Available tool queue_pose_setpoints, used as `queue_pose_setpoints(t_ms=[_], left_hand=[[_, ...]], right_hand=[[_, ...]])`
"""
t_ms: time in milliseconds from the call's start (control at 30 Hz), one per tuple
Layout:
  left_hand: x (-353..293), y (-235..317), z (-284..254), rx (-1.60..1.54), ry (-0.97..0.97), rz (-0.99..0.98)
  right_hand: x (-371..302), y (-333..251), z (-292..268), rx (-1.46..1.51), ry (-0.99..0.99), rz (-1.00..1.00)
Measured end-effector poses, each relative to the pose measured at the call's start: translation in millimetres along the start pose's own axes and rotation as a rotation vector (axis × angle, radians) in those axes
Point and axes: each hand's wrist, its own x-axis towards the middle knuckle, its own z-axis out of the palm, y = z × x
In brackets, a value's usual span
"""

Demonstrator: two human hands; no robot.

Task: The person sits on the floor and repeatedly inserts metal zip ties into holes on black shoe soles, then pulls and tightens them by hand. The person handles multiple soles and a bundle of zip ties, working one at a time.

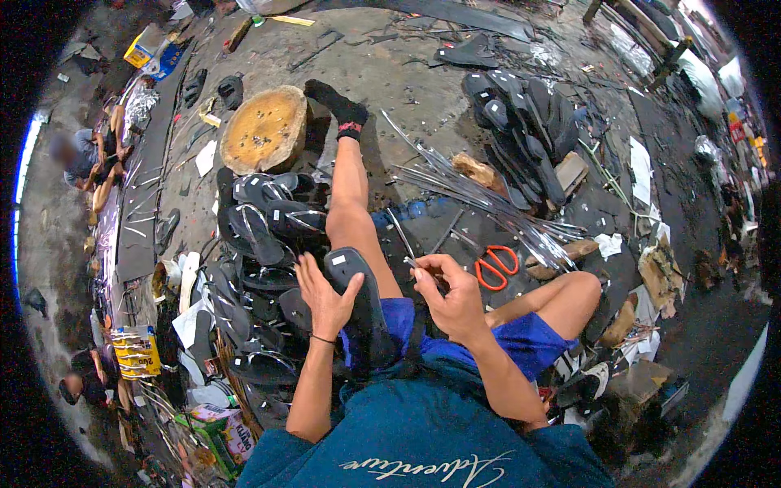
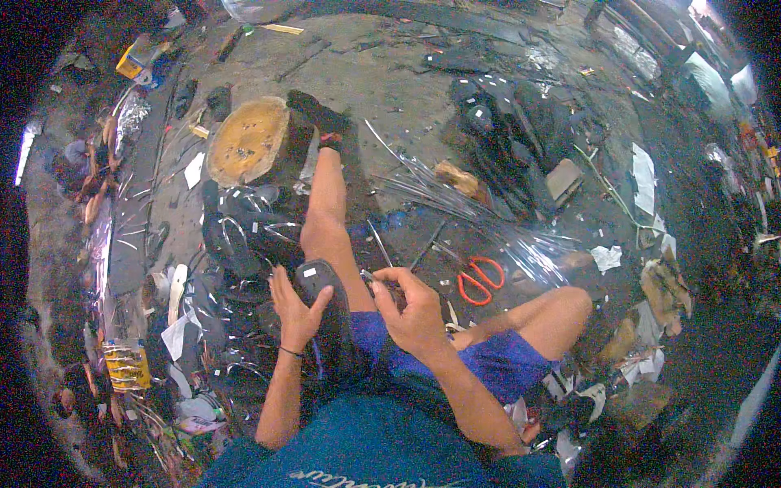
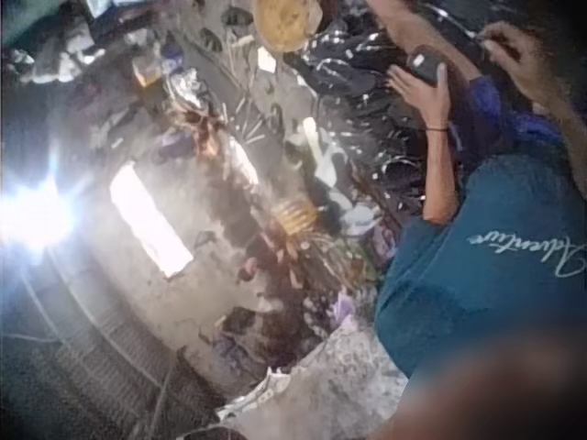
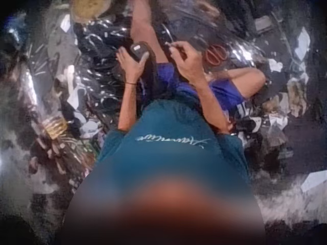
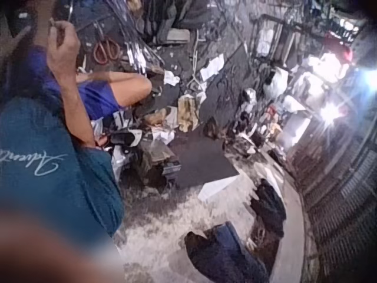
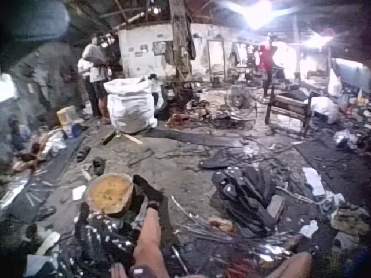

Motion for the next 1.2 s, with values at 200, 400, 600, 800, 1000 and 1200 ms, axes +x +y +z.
queue_pose_setpoints(t_ms=[200, 400, 600, 800, 1000, 1200], left_hand=[[-16.3, 35.2, -24.6, -0.893, -0.135, -0.114], [-25.6, 72.0, -55.3, -0.796, -0.220, -0.200], [-30.4, 84.3, -61.9, -0.735, -0.248, -0.121], [-43.8, 92.6, -56.5, -0.626, -0.177, -0.022], [-42.5, 83.6, -56.6, -0.626, -0.225, -0.041], [-42.8, 85.8, -53.4, -0.609, -0.232, 0.047]], right_hand=[[0.5, -20.0, 10.4, -0.055, -0.126, -0.002], [-2.7, -36.3, 8.9, -0.133, -0.203, -0.021], [-7.0, -39.0, -1.4, -0.227, -0.230, -0.062], [-16.6, -36.9, 11.1, -0.227, -0.134, 0.048], [-27.6, -25.4, 14.6, -0.073, -0.234, 0.095], [-37.2, -24.2, 8.2, -0.184, -0.168, 0.079]])
